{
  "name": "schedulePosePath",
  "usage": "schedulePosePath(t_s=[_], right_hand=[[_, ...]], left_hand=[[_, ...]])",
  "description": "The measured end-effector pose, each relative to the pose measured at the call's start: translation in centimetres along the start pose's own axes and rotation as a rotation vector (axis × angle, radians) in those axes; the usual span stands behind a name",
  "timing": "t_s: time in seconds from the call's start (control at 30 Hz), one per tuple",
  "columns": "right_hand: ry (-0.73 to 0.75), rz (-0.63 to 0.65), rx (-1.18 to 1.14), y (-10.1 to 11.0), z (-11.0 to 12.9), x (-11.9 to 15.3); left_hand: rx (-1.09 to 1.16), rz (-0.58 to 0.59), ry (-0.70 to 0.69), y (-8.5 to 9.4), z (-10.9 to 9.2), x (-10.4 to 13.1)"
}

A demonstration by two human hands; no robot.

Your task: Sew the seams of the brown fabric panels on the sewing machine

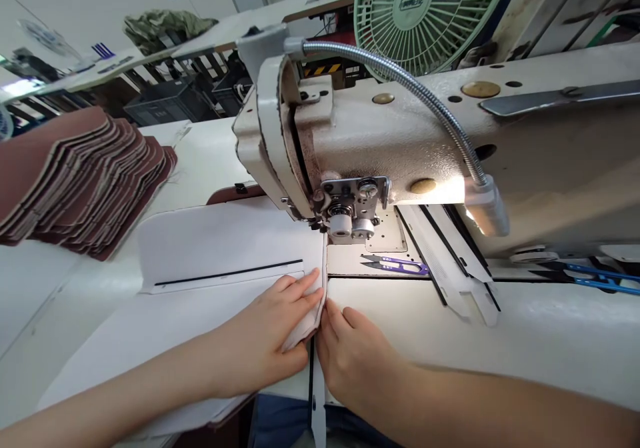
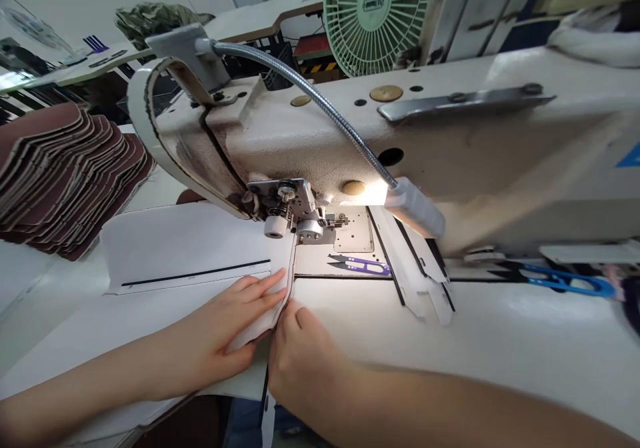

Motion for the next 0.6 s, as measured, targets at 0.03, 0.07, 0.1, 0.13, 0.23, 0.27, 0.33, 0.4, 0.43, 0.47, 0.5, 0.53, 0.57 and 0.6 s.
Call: schedulePosePath(t_s=[0.03, 0.07, 0.1, 0.13, 0.23, 0.27, 0.33, 0.4, 0.43, 0.47, 0.5, 0.53, 0.57, 0.6], right_hand=[[-0.009, -0.017, 0.003, 0.0, 0.2, 0.0], [-0.017, -0.030, 0.002, 0.1, 0.4, 0.1], [-0.021, -0.036, -0.004, 0.0, 0.5, 0.1], [-0.023, -0.038, -0.008, 0.0, 0.6, 0.1], [-0.022, -0.001, -0.004, -0.4, 0.4, 0.0], [-0.023, 0.010, 0.002, -0.5, 0.1, 0.0], [-0.023, 0.016, 0.011, -0.8, -0.4, -0.1], [-0.022, 0.030, 0.013, -0.9, -0.8, -0.2], [-0.024, 0.041, 0.013, -1.0, -0.8, -0.3], [-0.025, 0.053, 0.012, -1.0, -0.8, -0.3], [-0.026, 0.060, 0.009, -0.9, -0.7, -0.2], [-0.023, 0.062, 0.006, -0.9, -0.6, -0.2], [-0.015, 0.056, 0.000, -0.8, -0.4, -0.2], [-0.007, 0.047, -0.006, -0.8, -0.2, -0.1]], left_hand=[[-0.013, 0.000, -0.002, -0.1, 0.1, -0.1], [-0.026, -0.002, -0.002, -0.3, 0.1, -0.3], [-0.038, -0.004, -0.001, -0.4, 0.2, -0.4], [-0.051, -0.005, 0.001, -0.5, 0.2, -0.5], [-0.095, 0.021, 0.011, -0.3, -0.1, -1.0], [-0.113, 0.045, 0.016, 0.0, -0.3, -1.2], [-0.153, 0.107, 0.027, 0.7, -0.8, -1.5], [-0.193, 0.185, 0.032, 1.6, -1.2, -1.9], [-0.212, 0.219, 0.032, 2.0, -1.3, -2.1], [-0.231, 0.246, 0.031, 2.4, -1.3, -2.3], [-0.248, 0.262, 0.028, 2.6, -1.4, -2.4], [-0.264, 0.264, 0.021, 2.7, -1.3, -2.6], [-0.276, 0.251, 0.012, 2.8, -1.2, -2.7], [-0.283, 0.230, 0.000, 2.8, -1.1, -2.8]])
Point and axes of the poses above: each hand's wrist, its own x-axis away from the middle knuckle, its own y-axis out of the back of the hand, z = x × y, the point moved 1 cm from there along -x, towards the middle knuckle, and after that the axes turned 10 degrees about -z, right-handed, at the moved point
